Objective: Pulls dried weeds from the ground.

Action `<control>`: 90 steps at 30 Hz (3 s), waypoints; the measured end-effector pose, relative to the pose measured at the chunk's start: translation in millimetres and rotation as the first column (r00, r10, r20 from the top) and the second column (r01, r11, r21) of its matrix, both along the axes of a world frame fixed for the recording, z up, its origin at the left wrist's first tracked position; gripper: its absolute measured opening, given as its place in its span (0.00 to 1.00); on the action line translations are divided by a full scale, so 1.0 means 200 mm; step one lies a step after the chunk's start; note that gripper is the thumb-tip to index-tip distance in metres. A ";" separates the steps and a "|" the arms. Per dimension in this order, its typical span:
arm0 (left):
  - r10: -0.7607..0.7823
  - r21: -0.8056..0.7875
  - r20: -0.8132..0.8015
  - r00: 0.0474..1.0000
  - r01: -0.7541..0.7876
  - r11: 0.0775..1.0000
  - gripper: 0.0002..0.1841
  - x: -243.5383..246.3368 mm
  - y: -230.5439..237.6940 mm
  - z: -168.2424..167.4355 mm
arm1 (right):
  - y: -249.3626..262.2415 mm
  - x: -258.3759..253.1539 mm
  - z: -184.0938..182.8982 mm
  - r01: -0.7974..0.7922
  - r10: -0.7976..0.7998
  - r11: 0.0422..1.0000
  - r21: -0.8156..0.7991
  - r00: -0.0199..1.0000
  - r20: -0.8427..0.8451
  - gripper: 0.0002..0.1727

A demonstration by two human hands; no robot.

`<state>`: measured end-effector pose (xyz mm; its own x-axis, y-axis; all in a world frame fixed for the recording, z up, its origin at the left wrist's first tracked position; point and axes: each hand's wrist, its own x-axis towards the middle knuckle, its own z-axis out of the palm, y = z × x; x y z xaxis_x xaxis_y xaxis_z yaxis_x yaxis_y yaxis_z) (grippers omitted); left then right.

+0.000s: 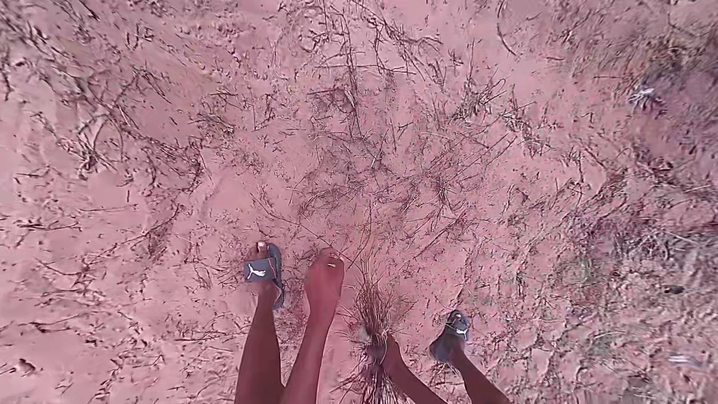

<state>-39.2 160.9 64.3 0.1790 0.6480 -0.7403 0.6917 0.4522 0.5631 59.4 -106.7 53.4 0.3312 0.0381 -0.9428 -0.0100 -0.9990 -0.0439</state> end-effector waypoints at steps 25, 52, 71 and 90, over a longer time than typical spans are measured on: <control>-0.252 0.210 -0.350 0.902 0.338 0.918 0.73 2.42 0.35 -1.11 | 0.42 2.61 0.02 0.017 -0.170 0.944 0.330 0.883 0.439 0.38; -0.277 0.414 -0.038 0.960 0.267 0.870 0.19 2.35 -0.08 -0.60 | 0.46 2.65 0.00 -0.015 -0.050 0.989 0.146 0.898 0.437 0.42; -0.397 -0.277 -0.453 0.798 0.297 0.914 0.26 1.19 -1.20 -0.36 | 0.61 2.70 -0.07 0.061 -0.068 0.998 0.031 0.903 0.425 0.44; -0.108 0.077 -0.041 0.993 0.111 0.991 0.60 2.86 0.07 -0.94 | 0.66 2.94 0.02 0.251 -0.370 0.919 0.302 0.812 0.450 0.37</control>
<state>533.0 174.7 -123.8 0.2259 0.6824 -0.6952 0.7553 0.3280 0.5674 647.6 24.9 57.8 0.7746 0.0372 -0.6314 -0.2363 -0.9089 -0.3435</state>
